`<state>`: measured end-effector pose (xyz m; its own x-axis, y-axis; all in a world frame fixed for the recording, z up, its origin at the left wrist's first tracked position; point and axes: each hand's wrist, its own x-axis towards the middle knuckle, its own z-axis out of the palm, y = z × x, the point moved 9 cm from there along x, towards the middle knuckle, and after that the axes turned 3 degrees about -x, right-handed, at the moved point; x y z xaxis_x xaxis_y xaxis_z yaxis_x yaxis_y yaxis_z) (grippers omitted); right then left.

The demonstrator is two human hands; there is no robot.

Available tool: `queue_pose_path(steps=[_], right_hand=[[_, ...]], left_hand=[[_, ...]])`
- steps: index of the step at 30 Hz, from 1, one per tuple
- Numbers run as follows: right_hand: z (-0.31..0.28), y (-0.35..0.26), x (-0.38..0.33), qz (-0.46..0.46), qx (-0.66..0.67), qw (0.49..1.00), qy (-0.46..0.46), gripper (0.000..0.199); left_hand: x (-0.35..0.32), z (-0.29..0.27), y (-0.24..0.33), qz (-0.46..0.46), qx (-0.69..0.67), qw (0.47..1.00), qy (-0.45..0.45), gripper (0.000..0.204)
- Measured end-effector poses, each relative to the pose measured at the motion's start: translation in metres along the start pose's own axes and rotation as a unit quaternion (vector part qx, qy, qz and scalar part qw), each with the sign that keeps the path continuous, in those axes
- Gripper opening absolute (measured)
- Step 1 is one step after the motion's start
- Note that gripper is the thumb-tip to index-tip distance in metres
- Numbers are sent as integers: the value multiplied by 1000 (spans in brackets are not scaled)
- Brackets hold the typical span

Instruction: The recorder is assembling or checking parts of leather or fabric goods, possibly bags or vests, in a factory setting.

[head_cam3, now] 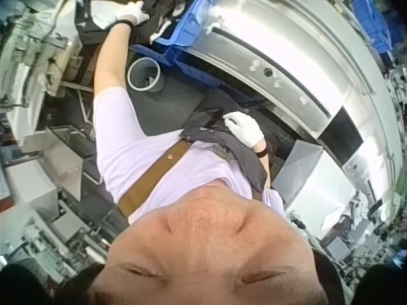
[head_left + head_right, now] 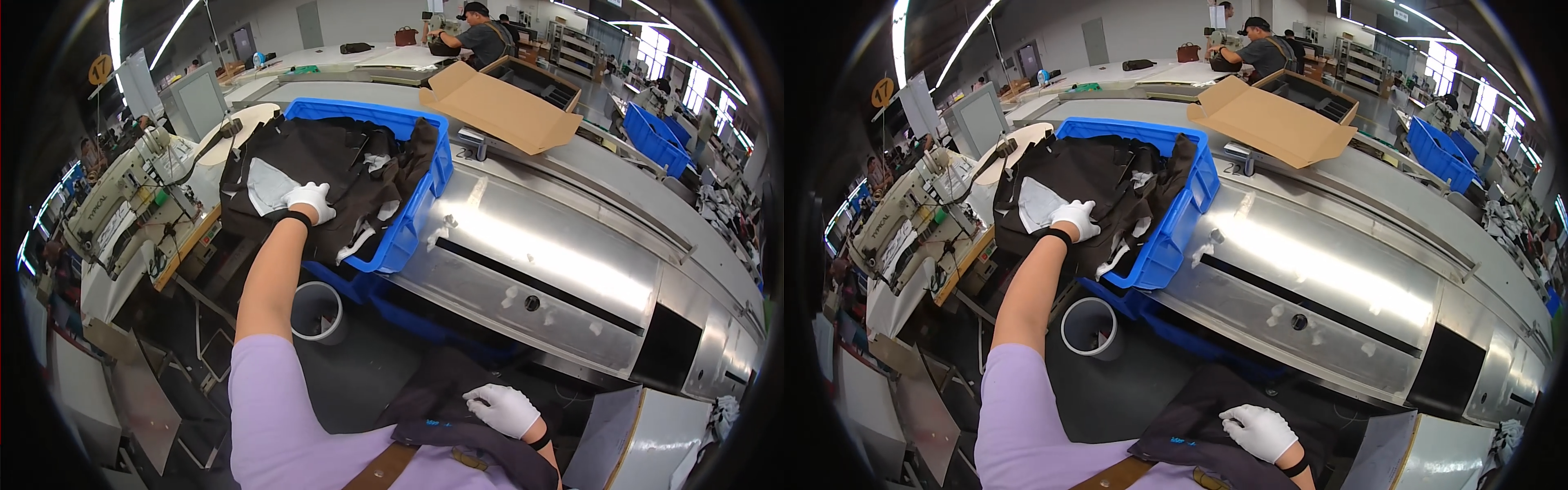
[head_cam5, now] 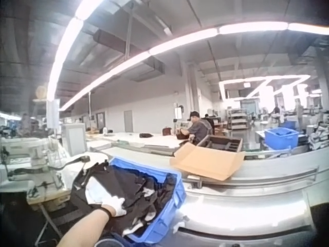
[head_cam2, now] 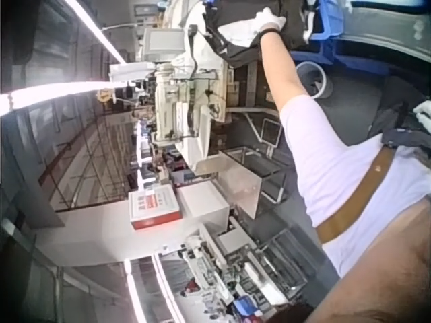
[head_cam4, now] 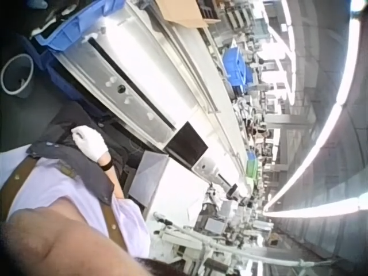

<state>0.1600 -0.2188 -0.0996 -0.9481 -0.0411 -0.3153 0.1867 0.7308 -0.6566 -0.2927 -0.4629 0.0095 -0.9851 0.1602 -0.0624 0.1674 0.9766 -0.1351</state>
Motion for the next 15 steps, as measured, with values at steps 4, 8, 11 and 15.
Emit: queue_pose_path(steps=[4, 8, 11, 15], right_hand=[[8, -1, 7, -22, -47, 999, -2, 29], [9, 7, 8, 8, -39, 999, -5, 29], [17, 15, 6, -27, -72, 997, 10, 28], [17, 11, 7, -42, -54, 998, -5, 27]], left_hand=[[27, 10, 4, 26, 63, 997, 46, 42], [51, 25, -3, 77, 65, 987, 127, 21], [40, -9, -23, 42, -39, 951, 305, 8], [-26, -94, -12, 92, -108, 842, 521, 5]])
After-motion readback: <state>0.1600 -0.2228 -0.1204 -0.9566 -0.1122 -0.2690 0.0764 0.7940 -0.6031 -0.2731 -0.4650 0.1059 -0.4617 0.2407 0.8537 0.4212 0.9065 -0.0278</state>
